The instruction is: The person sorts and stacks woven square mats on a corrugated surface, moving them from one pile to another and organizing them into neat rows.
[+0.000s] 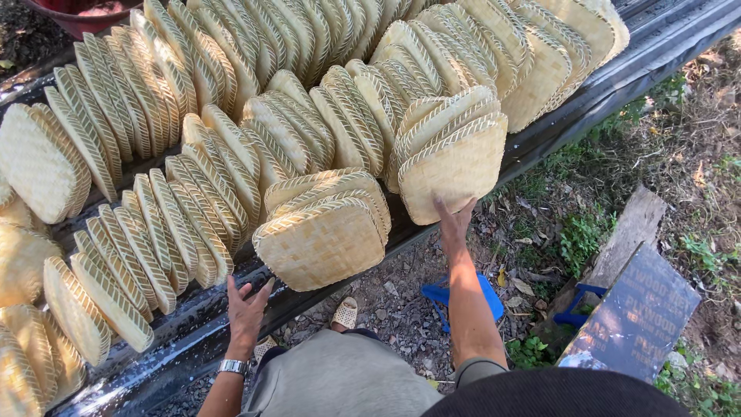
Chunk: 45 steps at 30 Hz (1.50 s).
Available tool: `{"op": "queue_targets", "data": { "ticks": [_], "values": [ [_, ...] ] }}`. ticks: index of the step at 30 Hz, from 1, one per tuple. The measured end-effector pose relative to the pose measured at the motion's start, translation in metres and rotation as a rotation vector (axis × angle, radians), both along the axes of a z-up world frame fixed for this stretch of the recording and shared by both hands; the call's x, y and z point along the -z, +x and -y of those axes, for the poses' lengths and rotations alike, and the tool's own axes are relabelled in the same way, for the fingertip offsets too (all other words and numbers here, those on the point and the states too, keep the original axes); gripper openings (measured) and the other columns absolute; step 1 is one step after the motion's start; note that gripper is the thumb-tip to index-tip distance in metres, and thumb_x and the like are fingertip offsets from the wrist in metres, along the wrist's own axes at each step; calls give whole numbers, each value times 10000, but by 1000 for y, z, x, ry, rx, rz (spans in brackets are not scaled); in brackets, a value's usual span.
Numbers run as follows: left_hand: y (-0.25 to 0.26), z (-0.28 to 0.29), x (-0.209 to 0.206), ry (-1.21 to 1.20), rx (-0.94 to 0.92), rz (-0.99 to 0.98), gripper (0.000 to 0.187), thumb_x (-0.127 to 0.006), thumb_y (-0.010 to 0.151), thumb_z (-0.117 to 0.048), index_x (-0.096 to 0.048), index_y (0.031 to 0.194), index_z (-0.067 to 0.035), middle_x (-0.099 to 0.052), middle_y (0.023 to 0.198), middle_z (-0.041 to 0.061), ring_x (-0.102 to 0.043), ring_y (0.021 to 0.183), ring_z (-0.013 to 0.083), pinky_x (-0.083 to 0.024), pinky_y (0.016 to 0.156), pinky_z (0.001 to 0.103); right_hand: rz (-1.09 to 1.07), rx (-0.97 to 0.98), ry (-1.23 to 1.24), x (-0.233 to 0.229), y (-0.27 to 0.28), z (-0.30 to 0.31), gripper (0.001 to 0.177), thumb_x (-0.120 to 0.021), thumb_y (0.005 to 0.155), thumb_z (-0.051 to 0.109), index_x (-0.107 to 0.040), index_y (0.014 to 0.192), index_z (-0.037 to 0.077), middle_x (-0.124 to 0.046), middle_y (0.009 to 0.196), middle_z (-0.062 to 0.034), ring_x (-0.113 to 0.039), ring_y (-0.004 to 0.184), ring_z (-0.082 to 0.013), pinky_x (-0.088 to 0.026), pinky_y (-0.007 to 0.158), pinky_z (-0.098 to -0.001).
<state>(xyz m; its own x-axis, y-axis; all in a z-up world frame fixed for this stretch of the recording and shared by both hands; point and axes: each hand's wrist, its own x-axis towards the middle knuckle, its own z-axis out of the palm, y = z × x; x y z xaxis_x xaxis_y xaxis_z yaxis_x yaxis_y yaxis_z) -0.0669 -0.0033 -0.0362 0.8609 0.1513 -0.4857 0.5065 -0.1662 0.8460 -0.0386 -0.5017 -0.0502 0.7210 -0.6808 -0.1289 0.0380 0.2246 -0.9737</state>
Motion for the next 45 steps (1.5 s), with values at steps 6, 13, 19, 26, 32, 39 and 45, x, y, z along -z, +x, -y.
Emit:
{"op": "queue_targets", "data": {
  "ticks": [6, 13, 19, 26, 32, 39, 45],
  "values": [
    [-2, -2, 0, 19, -41, 18, 1149, -815, 800, -367, -108, 1648, -50, -471, 1415, 224, -641, 1123, 249, -538, 843, 316, -225, -10, 77, -10, -19, -10, 1376, -854, 739, 278, 215, 1596, 152, -244, 1643, -147, -388, 1413, -362, -380, 1016, -683],
    [-24, -17, -10, 59, -79, 66, 1137, -787, 818, -437, -141, 1643, 5, -503, 1384, 262, -610, 1155, 277, -520, 891, 337, -101, 24, -9, 0, -30, -13, 1335, -878, 774, 312, 123, 1624, 76, -304, 1617, -226, -419, 1425, -405, -360, 1124, -563],
    [-39, -36, -5, 91, -207, 45, 1077, -787, 837, -425, -200, 1622, 22, -539, 1395, 241, -638, 1124, 236, -550, 872, 342, -7, 130, -432, -18, -31, -6, 1066, -860, 913, 295, -133, 1623, -28, -307, 1617, -227, -485, 1423, -358, -445, 1163, -465],
    [-53, -88, -4, 1, -439, 104, 1083, -811, 817, -363, -183, 1612, 18, -556, 1371, 213, -641, 1007, 188, -567, 819, 307, -95, 36, -654, -73, -26, -71, 788, -758, 1021, 259, -302, 1600, -20, -301, 1593, -189, -543, 1325, -315, -536, 970, -410],
    [-94, -173, -9, 36, -652, 160, 1077, -821, 833, -365, -200, 1621, 25, -596, 1356, 227, -637, 1020, 195, -546, 832, 322, 157, -130, -673, -88, -27, -162, 655, -734, 1095, 184, -348, 1570, -49, -259, 1634, -185, -512, 1362, -287, -570, 1071, -396],
    [-198, -314, 13, -116, -935, 174, 1084, -790, 818, -359, -157, 1628, -16, -539, 1354, 194, -608, 995, 209, -525, 760, 324, 234, -319, -795, -101, -33, -317, 590, -720, 1065, 158, -427, 1529, -58, -335, 1622, -175, -556, 1312, -267, -548, 990, -380],
    [-306, -422, 66, 129, -1079, -14, 1060, -815, 830, -381, -235, 1605, 51, -628, 1213, 139, -627, 930, 200, -530, 717, 304, 72, -549, -770, -112, -38, -460, 586, -719, 1029, 271, -502, 1464, -56, -431, 1514, -185, -596, 1234, -253, -578, 959, -364]
  ]
}}
